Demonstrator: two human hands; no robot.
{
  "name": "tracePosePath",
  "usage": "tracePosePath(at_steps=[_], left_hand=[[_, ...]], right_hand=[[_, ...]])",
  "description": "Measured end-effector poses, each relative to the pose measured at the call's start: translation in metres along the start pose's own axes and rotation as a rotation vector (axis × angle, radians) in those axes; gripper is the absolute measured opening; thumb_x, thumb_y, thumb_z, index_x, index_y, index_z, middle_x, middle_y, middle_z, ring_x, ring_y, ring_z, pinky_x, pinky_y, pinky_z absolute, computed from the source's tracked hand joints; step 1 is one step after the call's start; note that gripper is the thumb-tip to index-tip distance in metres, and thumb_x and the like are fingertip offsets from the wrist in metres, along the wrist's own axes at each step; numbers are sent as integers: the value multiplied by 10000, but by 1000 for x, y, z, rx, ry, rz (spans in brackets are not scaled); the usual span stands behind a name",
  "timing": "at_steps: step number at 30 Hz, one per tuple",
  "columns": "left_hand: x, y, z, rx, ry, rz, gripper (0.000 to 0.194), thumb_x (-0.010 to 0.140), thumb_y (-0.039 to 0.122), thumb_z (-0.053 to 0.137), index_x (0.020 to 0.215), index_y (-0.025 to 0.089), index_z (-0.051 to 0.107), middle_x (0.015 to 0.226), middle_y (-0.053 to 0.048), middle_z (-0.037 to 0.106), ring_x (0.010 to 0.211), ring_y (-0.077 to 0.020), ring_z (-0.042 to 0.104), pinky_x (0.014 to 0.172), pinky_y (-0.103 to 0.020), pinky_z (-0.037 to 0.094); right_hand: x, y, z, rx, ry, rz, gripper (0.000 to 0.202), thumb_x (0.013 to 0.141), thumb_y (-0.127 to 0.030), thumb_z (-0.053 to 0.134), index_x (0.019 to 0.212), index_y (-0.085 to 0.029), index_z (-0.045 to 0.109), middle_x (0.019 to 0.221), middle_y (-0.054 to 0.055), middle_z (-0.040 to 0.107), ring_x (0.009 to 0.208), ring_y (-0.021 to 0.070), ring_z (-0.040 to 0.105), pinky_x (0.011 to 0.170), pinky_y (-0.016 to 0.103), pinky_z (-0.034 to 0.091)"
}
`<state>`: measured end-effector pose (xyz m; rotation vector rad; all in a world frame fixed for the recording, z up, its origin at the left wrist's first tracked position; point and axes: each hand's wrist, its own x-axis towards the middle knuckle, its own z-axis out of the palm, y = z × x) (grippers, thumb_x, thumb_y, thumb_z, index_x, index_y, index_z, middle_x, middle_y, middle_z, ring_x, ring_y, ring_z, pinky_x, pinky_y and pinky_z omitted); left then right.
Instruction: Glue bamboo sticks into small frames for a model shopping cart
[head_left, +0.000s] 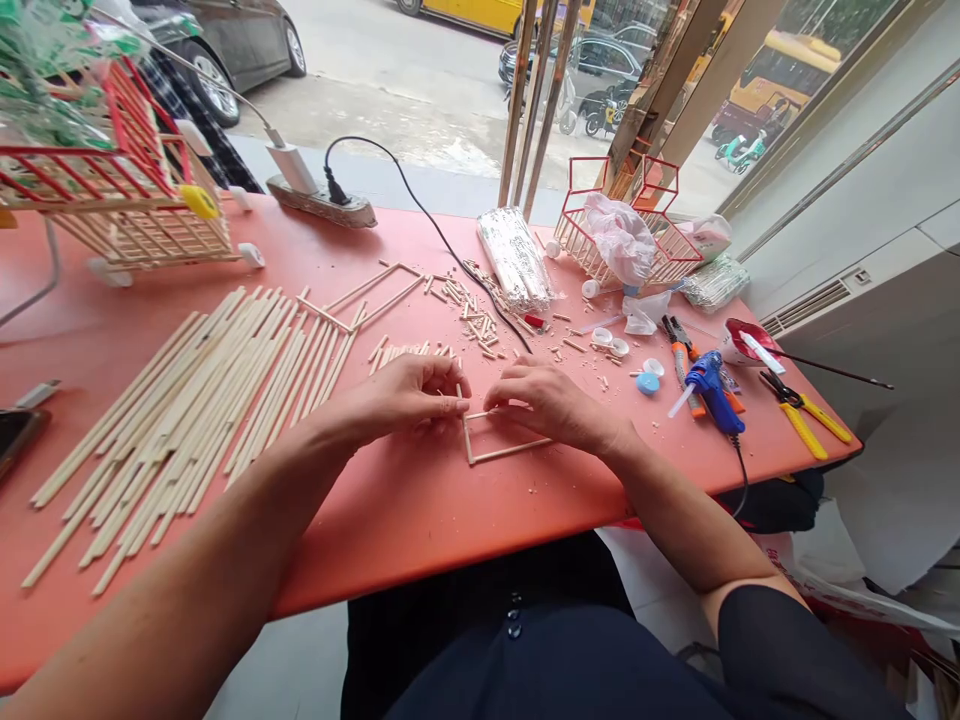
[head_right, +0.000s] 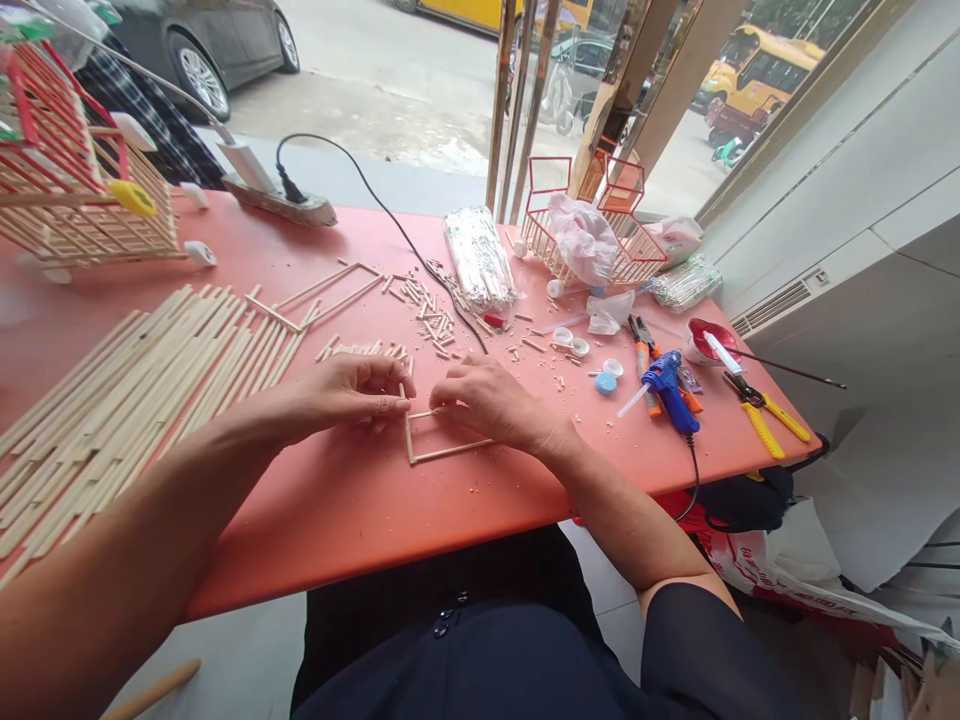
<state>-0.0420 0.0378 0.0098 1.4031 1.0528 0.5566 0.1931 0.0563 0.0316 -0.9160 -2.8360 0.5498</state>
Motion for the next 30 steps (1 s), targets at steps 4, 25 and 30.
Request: tracePosePath(at_steps=[4,25,30], left_hand=[[-1,4,4,-18,46,-1,324,743,343,804,960,147,663,584,22,627,515,-125,569,488,-230,445],[-7,12,7,104,209,88,265,795,421,688,760,158,681,576,21,547,546,-119,495,517,-243,380],[-7,14,9,124,213,112,237,798,399,668,762,166,674,606,20,559,552,-114,484,512,-243,374]], right_hand=[[-1,2,4,7,50,-34,154,1003,-181,607,910,-176,729,907,66,717,900,189,582,886,303,417],[-7,12,5,7,256,-69,143,1020,-218,623,900,-171,685,902,61,703,855,196,532,840,319,399],[-7,13,6,19,246,-50,138,1021,-217,620,908,-169,683,915,63,703,864,194,542,843,318,402]])
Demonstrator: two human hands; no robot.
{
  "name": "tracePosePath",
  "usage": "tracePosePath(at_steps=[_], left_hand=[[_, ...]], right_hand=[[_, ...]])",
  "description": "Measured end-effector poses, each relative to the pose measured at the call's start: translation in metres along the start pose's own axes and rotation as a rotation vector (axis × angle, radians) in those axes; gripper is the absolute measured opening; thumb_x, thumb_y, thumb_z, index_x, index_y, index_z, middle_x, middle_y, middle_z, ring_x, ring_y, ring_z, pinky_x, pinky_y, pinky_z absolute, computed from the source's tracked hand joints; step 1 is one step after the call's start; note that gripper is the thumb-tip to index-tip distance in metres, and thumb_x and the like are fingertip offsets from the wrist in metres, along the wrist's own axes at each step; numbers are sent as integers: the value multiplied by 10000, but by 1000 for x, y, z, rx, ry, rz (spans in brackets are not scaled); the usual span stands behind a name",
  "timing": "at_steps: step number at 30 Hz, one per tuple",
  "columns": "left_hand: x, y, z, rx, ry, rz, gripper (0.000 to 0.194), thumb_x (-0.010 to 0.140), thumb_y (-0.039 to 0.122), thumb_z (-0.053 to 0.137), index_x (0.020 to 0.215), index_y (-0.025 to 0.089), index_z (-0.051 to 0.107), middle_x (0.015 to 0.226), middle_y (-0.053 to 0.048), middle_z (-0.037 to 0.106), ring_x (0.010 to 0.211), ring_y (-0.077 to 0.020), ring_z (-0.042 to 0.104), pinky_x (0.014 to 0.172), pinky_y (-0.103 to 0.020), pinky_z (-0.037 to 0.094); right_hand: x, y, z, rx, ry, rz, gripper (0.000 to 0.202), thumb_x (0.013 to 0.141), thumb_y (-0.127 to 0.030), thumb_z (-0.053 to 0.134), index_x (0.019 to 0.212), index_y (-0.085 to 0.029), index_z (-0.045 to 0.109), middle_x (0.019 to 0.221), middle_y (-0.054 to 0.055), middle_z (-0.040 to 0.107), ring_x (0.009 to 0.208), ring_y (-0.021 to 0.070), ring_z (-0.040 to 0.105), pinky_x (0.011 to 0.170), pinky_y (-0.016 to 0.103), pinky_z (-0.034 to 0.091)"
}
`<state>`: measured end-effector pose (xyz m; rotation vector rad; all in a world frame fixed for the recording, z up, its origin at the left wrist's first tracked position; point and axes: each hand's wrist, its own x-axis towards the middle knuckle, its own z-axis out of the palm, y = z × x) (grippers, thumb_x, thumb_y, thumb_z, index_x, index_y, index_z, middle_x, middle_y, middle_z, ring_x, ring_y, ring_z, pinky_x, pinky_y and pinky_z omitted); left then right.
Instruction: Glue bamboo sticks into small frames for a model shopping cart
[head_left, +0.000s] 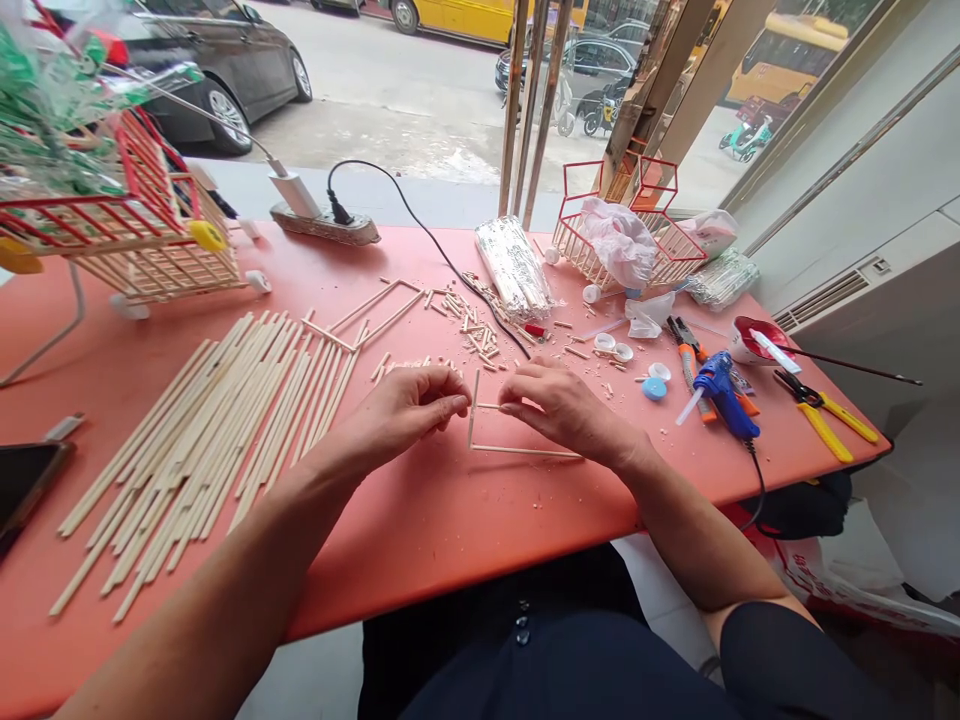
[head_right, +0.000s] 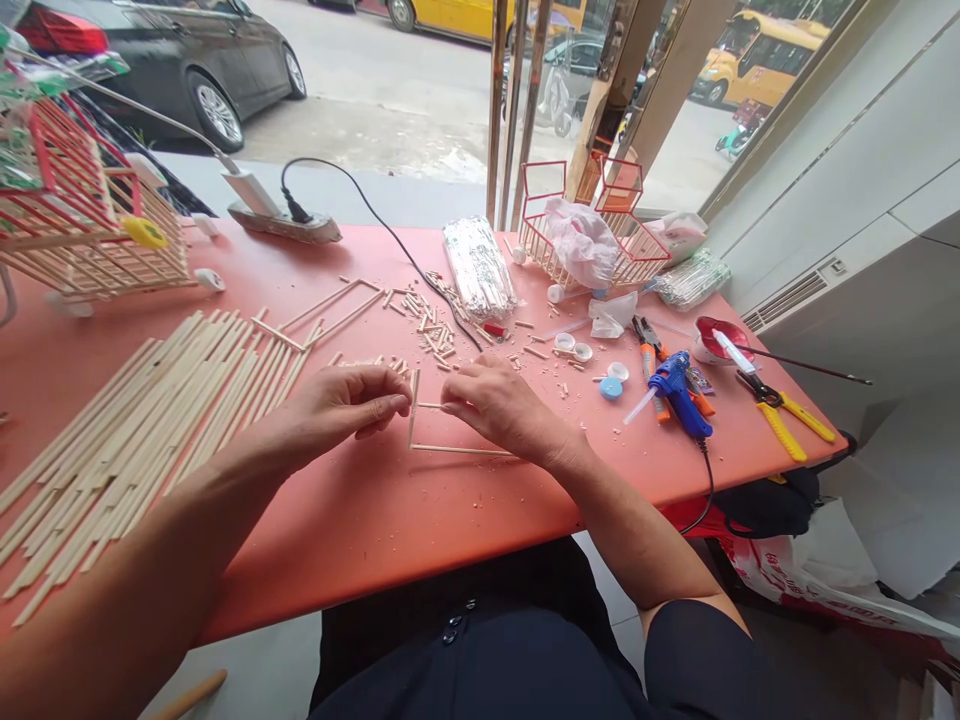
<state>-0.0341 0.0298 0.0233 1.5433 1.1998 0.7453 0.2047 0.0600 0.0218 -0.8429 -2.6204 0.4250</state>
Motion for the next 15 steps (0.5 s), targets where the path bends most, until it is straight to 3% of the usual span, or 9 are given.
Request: tracePosePath(at_steps=[5,15], left_hand=[[0,0,5,-22,1,-8,241,811,398,652,751,165,649,599,25,551,551,-108,495,527,-238,389],[0,0,6,-125,-23,-187,343,794,495,688,744,159,644,595,8,591,513,-105,526,498,-230,398]], right_hand=[[0,-1,0,-8,1,-5,149,1025,-218,613,902,-171,682,910,63,703,868,198,528,848,317,396],[1,-3,-1,-13,-6,18,167,1037,-237,591,905,-181,677,909,60,689,859,195,526,844,313,386]])
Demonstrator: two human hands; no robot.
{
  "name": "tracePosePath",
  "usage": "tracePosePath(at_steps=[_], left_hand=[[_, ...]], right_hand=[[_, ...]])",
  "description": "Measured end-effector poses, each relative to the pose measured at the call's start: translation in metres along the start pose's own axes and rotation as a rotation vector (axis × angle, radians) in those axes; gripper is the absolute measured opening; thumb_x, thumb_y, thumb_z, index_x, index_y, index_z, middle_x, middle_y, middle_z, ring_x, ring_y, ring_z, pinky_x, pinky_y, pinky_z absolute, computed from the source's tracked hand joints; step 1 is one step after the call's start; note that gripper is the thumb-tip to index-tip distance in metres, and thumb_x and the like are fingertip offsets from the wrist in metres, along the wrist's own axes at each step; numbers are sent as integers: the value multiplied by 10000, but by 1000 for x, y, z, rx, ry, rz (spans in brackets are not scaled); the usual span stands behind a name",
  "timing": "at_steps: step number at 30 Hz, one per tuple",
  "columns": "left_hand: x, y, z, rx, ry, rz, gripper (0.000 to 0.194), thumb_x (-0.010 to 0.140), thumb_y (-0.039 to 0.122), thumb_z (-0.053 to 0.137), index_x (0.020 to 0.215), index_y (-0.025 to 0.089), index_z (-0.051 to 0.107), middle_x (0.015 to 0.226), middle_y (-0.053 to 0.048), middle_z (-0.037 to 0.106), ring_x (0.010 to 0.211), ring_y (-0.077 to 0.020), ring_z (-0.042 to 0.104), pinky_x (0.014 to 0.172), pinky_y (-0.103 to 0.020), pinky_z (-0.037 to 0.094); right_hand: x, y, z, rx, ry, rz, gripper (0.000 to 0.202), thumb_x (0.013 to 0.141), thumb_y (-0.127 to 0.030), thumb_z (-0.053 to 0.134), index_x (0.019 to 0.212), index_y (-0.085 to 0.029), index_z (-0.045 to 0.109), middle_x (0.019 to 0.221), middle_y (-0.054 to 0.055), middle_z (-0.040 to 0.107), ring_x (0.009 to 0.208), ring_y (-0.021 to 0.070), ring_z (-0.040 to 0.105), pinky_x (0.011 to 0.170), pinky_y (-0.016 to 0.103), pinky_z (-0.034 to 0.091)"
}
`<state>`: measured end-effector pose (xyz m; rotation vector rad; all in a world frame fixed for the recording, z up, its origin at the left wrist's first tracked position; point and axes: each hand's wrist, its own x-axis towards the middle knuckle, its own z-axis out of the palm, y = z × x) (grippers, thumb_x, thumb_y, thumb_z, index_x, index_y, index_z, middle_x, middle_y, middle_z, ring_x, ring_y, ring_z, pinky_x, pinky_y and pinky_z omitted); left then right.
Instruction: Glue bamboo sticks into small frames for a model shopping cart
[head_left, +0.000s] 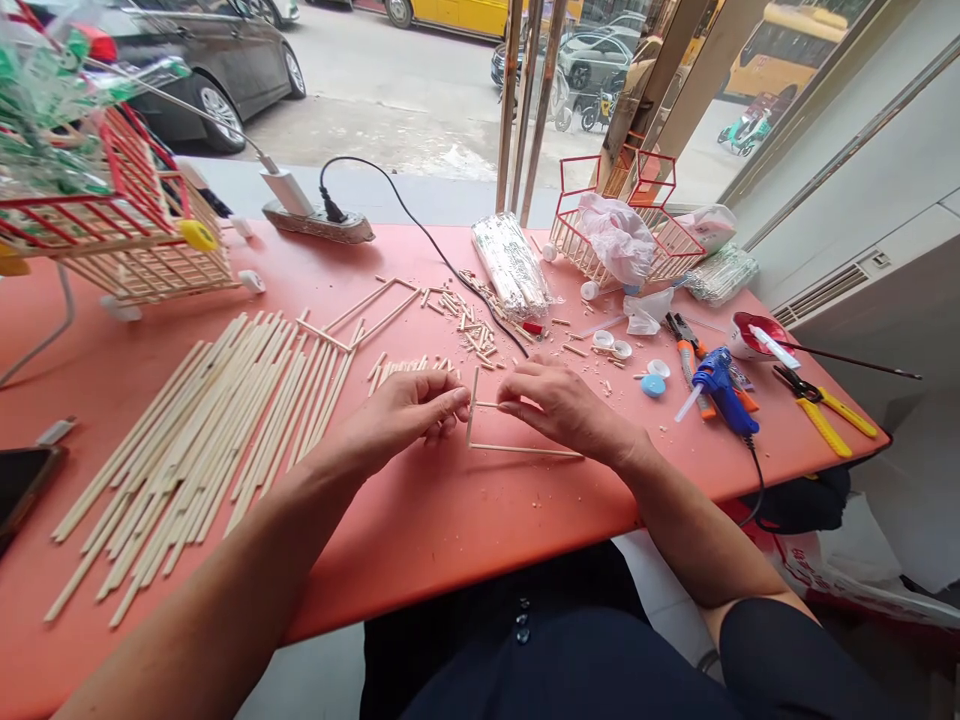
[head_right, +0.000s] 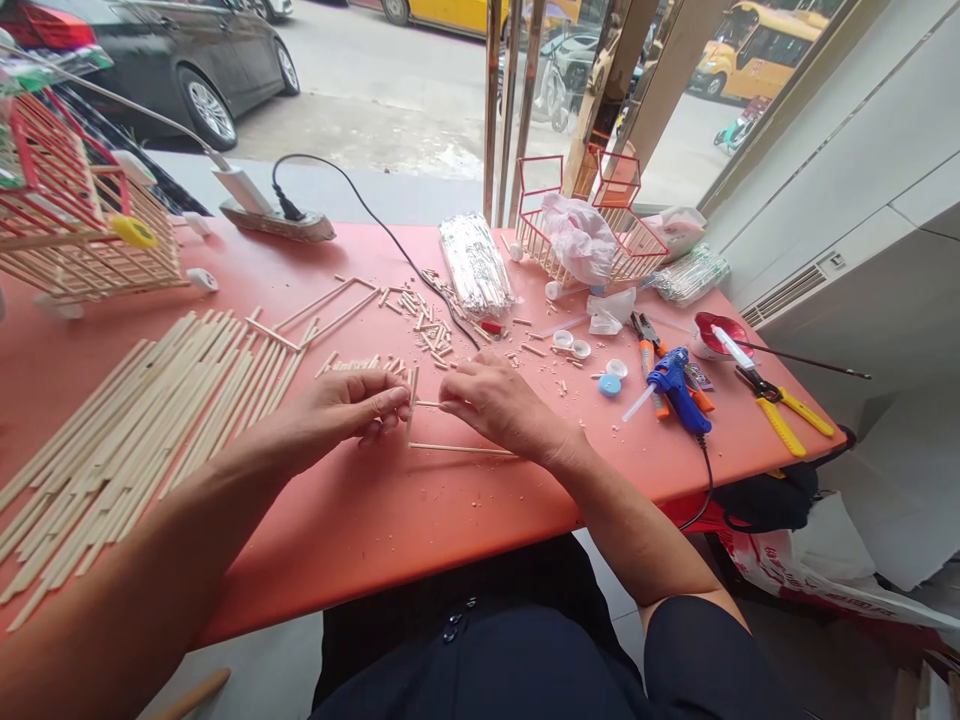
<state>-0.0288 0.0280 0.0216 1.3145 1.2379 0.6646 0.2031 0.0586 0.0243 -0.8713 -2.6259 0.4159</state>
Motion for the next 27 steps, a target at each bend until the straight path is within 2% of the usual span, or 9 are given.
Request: tracePosePath(at_steps=[6,15,27], left_hand=[[0,-3,-3,11,-26,-2,361,756,506,738,787,149,690,575,12,580,522,-115,527,508,-239,381],[0,0,0,-7,-16,5,313,734,463,760,723,158,688,569,0,593,525,-118,522,499,-236,363],[4,-11,3,-81,-8,4,357,716,473,808,675,153,656,554,-3,594,492,-95,487,473,-222,334]], right_hand=[[0,-2,0,3,-18,13,171,1038,-238,583,920,-172,687,937,75,703,896,209,521,860,320,394],[1,-2,2,-15,-6,-30,184,1034,-233,588,893,-169,688,895,80,706,857,215,535,836,337,401],[-1,-5,3,-23,16,-52,211,1051,-230,563,883,-157,668,866,63,675,828,188,505,820,304,409]])
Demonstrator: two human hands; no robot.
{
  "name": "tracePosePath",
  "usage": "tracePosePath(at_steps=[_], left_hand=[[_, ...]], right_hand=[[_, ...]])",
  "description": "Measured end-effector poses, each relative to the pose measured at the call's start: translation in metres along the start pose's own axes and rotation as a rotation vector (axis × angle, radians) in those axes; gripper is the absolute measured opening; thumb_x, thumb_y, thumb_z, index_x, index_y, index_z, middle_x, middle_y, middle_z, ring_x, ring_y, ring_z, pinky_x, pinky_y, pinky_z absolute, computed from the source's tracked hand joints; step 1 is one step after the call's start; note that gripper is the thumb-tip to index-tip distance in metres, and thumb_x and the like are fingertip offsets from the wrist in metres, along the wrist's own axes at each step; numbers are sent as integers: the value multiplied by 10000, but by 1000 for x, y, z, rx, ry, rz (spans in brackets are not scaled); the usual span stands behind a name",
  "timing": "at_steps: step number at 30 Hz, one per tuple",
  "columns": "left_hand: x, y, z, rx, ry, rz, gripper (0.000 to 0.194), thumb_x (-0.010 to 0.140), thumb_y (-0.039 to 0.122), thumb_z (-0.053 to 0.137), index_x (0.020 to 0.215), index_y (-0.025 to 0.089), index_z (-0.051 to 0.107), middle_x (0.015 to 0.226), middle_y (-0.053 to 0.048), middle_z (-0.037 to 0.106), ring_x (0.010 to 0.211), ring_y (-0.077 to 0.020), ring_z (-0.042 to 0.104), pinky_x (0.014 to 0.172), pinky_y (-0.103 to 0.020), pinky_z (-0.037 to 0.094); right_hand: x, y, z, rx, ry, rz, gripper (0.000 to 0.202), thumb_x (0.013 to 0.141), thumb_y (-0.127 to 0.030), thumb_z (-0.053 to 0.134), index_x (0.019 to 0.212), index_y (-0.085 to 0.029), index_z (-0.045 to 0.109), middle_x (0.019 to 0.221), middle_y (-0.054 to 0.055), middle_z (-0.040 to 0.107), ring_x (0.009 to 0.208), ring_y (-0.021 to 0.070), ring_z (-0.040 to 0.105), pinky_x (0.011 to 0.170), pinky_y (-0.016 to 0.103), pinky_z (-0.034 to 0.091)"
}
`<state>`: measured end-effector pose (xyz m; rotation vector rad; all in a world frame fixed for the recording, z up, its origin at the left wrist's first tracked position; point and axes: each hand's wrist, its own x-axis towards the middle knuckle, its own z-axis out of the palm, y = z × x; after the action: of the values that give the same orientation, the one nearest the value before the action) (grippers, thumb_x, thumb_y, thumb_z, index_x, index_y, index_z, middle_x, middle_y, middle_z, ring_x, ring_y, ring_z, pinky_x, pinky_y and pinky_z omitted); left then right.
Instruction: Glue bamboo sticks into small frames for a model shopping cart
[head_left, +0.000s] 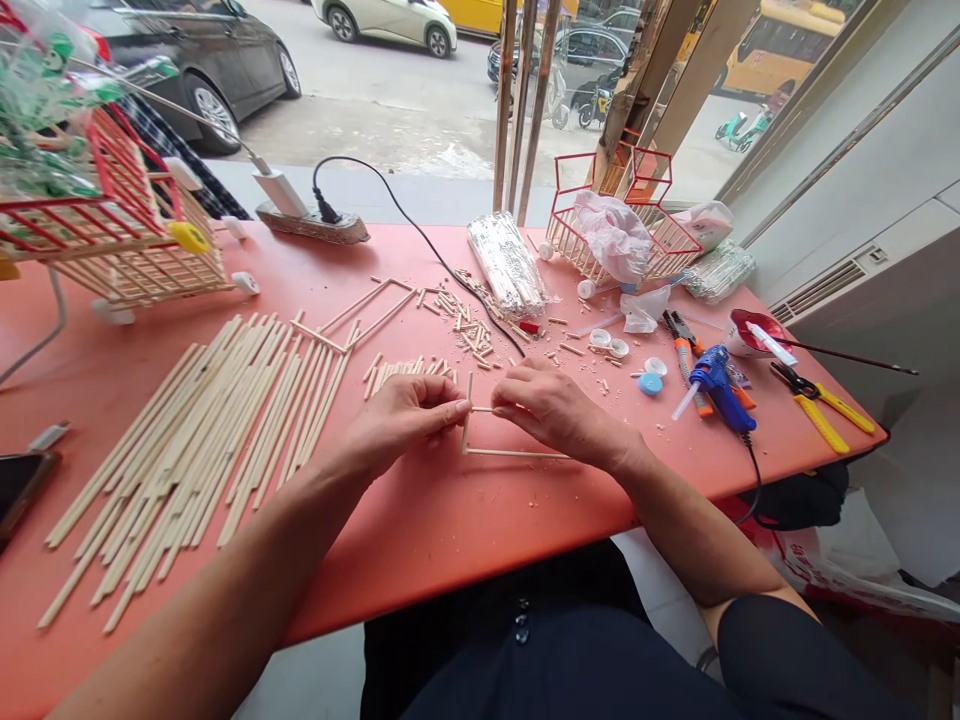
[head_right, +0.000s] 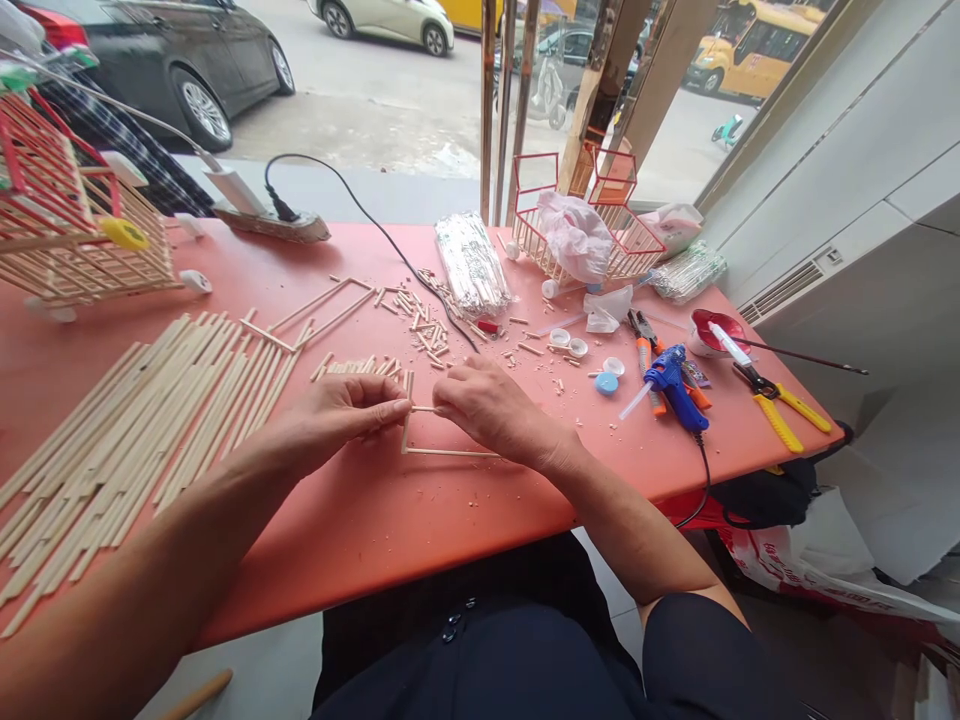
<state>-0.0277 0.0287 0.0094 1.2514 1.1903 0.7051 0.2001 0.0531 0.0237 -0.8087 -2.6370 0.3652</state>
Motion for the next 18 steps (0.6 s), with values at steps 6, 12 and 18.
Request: tracePosePath(at_steps=[6,12,18], left_hand=[[0,0,1,-21,12,17,355,703,463,823,654,144,674,550,-15,614,499,-97,506,485,-218,359],[1,-3,2,-35,12,8,350,689,457,843,653,147,685,552,-16,617,497,-102,512,476,-220,368],[2,-4,2,-48,9,5,338,697,446,840,651,153,679,553,-19,621,499,-109,520,478,-228,376]], right_hand=[[0,-1,-1,7,2,8,221,1052,-221,559,863,-167,662,848,55,660,821,186,494,809,306,405],[0,0,0,-3,-8,-7,221,1045,-196,558,853,-169,662,833,58,651,809,193,491,785,314,400],[0,2,2,-25,-7,-16,211,1043,-191,566,856,-173,663,836,52,654,816,192,494,795,317,395]])
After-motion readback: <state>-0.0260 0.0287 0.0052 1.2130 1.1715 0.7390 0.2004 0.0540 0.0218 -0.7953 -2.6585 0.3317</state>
